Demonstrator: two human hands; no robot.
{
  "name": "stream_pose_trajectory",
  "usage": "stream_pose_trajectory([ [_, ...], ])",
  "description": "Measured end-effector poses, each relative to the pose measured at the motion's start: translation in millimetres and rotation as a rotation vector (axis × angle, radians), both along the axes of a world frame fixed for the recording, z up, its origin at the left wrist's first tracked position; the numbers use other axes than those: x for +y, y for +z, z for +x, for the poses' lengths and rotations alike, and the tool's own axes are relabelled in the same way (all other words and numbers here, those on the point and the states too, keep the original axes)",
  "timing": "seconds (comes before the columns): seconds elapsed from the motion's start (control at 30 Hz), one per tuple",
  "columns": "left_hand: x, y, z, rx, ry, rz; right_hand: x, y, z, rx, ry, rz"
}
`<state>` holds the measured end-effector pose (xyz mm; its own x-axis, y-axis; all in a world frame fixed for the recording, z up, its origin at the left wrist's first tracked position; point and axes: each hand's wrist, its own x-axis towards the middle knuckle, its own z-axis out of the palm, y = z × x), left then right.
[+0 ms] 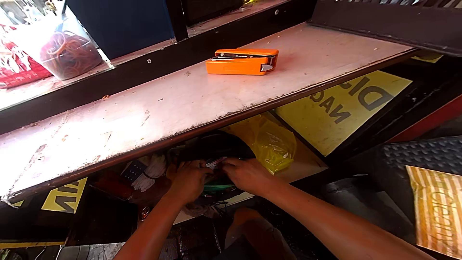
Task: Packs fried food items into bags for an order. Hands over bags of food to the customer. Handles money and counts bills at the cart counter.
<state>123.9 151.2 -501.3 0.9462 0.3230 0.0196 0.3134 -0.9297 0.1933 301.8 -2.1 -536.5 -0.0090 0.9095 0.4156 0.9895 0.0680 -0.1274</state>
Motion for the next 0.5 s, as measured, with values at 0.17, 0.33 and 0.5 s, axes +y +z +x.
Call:
stream_pose_trajectory([
  [0.17,10.3,12.6,-3.2,-0.01,0.037,-0.249,6.3,6.4,10.0,0.119,-0.008,0.04],
  [0.33,7.3,9.8,-3.7,-0.045,0.132,-0.284,9.1,5.4,14.8,0.251,-0.004,0.125],
  [0.5,3.2,2.1,-0.2,-0.217,0.263,-0.379,11.4,2.7,21.9,0.503,0.068,0.304],
])
